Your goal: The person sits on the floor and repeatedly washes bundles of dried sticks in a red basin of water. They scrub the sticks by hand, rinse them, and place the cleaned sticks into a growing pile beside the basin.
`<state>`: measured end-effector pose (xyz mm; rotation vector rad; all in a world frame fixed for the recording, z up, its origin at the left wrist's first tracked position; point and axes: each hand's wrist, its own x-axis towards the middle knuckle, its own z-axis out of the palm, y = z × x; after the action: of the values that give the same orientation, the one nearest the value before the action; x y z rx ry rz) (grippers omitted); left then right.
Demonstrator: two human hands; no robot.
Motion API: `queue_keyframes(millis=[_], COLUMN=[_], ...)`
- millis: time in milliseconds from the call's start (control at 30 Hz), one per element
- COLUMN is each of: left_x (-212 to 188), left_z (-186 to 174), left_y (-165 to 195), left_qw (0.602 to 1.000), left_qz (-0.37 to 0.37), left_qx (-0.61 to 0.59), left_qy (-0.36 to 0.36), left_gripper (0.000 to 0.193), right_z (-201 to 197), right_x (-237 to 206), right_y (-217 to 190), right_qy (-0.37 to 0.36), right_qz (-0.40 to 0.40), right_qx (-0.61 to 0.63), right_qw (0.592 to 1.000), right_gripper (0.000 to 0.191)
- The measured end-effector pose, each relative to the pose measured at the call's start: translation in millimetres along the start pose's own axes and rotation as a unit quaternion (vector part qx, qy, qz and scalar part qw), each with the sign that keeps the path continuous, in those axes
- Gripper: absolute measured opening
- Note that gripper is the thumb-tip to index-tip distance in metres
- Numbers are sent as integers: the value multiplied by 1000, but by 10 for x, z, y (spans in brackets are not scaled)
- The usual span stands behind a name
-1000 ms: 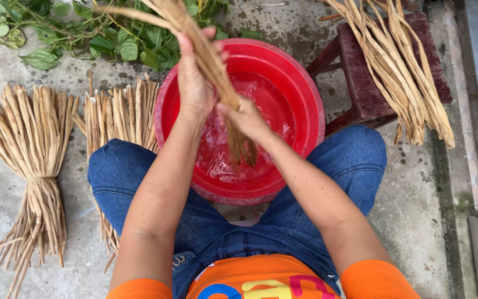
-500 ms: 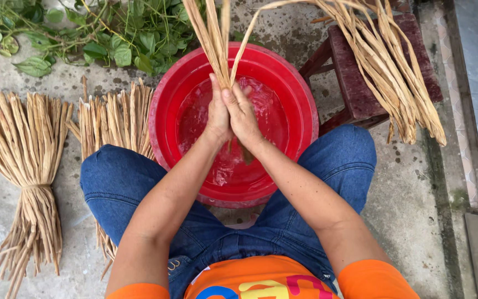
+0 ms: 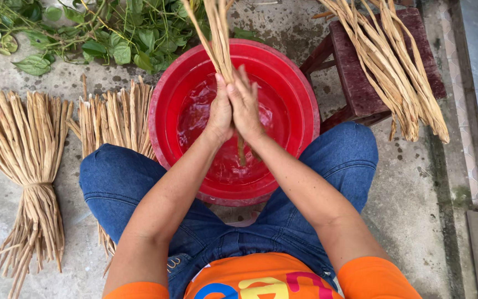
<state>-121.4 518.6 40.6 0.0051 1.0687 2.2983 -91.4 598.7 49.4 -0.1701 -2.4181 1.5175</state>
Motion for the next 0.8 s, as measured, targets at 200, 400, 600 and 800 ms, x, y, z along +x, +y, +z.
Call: queue_keyframes(millis=[200,400,600,800], left_x=[-26,135,128,-99], left_z=[137,50,-76,100], left_y=[-83,360,644,275], left_qw=[992,985,983,978], left_qz=[86,158,171,111], left_qx=[87,7,64,164], left_qy=[-21,74,14,61], left_gripper=[66,50,59,97], right_z=[-284,-319,-192,-160], right_x=[375,204,69,167], right_y=[26,-52,83,38], right_qy=[18,-208,-231,-56], right_qz=[7,166,186,105], right_qx=[-165,254,187,24], right_qw=[986,930,936,993], right_gripper=[58,67,48,46])
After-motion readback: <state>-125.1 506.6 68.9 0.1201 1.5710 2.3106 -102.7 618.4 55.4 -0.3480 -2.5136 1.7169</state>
